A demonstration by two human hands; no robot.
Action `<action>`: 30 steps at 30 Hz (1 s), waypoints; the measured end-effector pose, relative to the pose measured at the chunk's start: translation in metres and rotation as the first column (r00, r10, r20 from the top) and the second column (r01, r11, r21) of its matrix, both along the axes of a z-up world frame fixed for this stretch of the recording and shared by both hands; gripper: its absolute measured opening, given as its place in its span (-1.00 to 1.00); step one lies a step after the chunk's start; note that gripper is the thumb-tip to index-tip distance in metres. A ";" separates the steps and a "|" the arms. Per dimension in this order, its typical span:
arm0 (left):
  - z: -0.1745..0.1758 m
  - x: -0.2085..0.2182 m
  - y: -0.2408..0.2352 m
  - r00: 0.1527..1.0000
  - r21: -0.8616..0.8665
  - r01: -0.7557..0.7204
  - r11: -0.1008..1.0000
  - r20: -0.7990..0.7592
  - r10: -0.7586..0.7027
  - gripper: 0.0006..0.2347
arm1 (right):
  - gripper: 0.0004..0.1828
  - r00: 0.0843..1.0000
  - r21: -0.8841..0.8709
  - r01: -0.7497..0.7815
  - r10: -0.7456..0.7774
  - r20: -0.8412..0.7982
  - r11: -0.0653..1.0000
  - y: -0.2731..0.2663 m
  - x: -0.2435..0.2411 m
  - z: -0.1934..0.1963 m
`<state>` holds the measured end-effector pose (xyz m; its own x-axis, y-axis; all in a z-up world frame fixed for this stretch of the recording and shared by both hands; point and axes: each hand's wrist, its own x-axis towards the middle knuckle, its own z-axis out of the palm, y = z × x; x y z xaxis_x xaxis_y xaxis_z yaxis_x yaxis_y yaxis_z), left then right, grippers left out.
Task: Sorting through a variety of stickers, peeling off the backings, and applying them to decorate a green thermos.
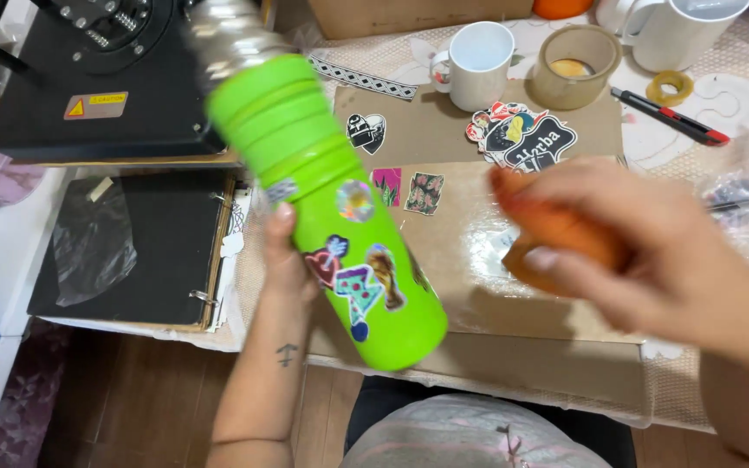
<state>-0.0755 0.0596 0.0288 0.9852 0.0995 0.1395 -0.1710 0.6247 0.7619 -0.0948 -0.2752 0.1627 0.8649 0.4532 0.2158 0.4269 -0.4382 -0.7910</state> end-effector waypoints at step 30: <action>0.015 -0.007 -0.104 0.772 -0.467 0.556 0.688 -0.017 -0.636 -0.37 | -0.68 0.823 -0.056 0.032 0.005 0.568 0.998 -0.001 0.004 -0.026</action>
<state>-0.0823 -0.0439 0.0435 0.8587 -0.5090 0.0599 0.4507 0.8055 0.3849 -0.0906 -0.2760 0.1363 0.6044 0.4705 0.6429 0.7856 -0.4861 -0.3828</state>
